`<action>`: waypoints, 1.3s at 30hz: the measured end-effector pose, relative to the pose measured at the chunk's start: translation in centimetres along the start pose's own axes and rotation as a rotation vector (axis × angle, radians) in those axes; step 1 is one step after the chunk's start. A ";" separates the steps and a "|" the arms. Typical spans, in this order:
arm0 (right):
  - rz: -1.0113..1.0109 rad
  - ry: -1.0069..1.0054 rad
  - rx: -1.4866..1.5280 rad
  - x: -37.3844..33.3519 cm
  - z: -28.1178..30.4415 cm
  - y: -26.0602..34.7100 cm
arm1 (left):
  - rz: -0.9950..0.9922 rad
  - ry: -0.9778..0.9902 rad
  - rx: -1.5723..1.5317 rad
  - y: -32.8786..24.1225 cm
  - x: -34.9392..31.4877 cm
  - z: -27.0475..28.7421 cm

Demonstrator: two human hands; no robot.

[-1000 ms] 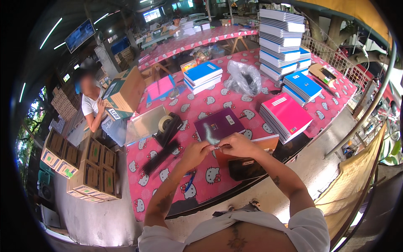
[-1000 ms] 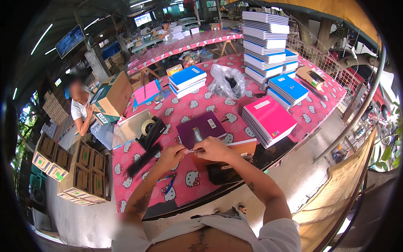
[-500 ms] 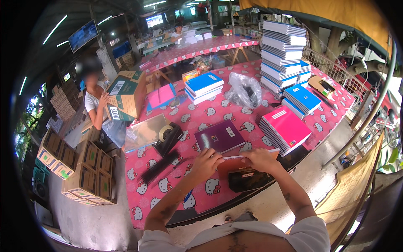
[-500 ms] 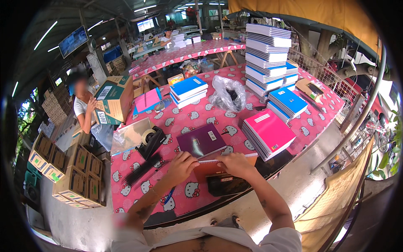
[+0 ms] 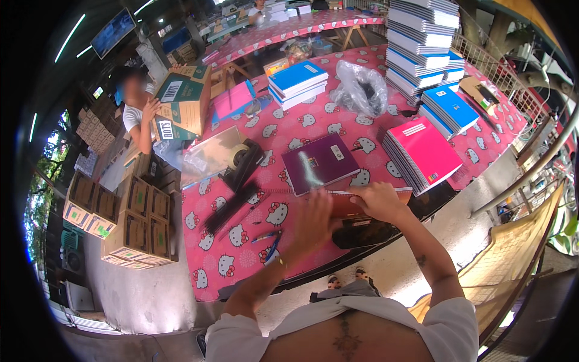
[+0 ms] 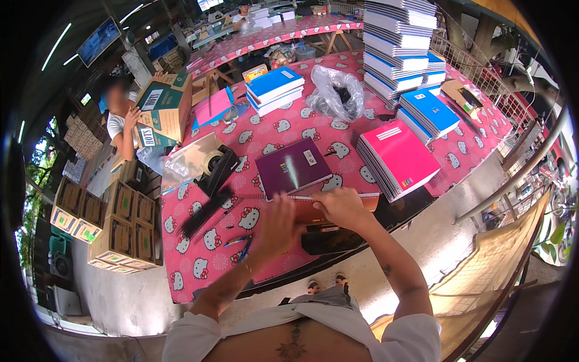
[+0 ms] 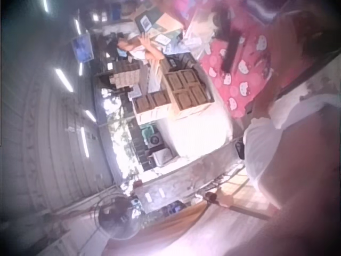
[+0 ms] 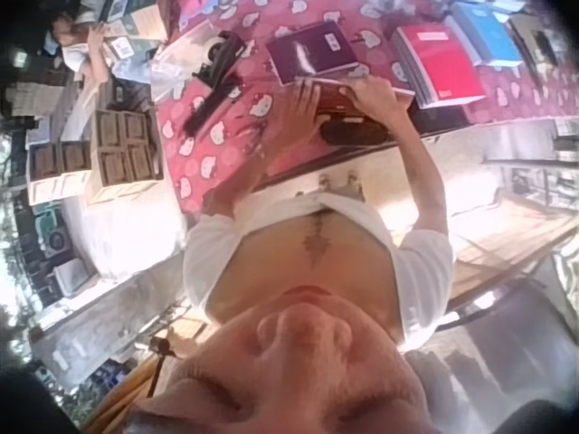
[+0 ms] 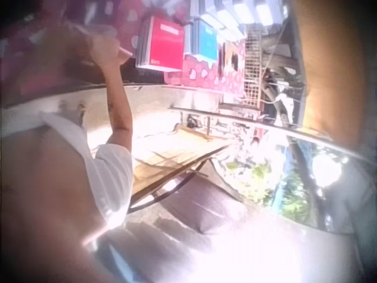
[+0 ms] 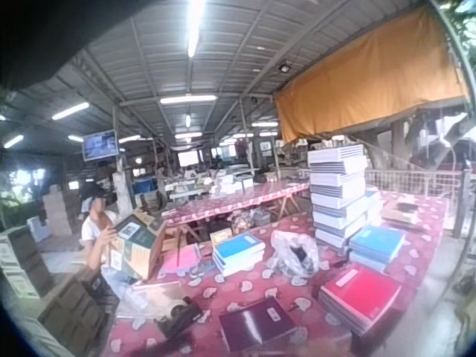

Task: The person packages books by hand by picking up books of various colors from a table, placing them into a black pouch, and then moving the packaged items aside.

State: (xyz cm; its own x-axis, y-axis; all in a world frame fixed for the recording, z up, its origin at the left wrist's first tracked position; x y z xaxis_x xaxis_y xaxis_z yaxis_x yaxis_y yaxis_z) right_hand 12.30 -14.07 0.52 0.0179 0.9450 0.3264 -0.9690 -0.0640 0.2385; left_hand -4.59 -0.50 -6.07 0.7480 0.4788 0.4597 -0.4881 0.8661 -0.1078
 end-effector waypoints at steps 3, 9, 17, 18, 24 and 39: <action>0.034 0.009 0.014 0.4 0.2 0.4 | -0.183 0.135 -0.067 0.8 -1.9 -2.0; 0.056 -0.020 0.014 -0.1 -0.9 0.3 | -0.296 0.212 -0.053 0.1 -4.6 -2.7; 0.056 -0.074 -0.016 -2.1 1.5 -0.8 | -0.203 0.423 0.080 -4.1 0.1 2.4; 0.052 -0.281 -0.072 -3.3 3.8 -0.9 | -0.160 0.266 0.004 -3.7 1.1 3.2; -0.245 -0.286 1.256 -8.7 0.6 -7.2 | -0.242 0.102 -0.254 -2.5 4.7 4.2; -0.166 -0.288 1.159 -8.1 -2.1 -9.0 | 0.102 0.188 0.178 -8.4 1.3 0.9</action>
State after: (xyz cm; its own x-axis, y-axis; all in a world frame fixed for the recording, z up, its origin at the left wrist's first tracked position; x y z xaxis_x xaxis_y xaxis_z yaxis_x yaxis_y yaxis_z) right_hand 20.33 -20.49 -6.23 0.3187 0.8721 0.3713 -0.1553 -0.3384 0.9281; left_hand 0.09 -7.23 -3.80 0.7534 0.5947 0.2806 -0.6239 0.7812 0.0196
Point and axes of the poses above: each hand's wrist, its own x-axis towards the middle knuckle, its own z-axis out of the back of the hand, y = z × x, the point moved 1 cm from there along x, towards the middle knuckle, and after that the axes turned 14 degrees about z, right-handed, at the moved point
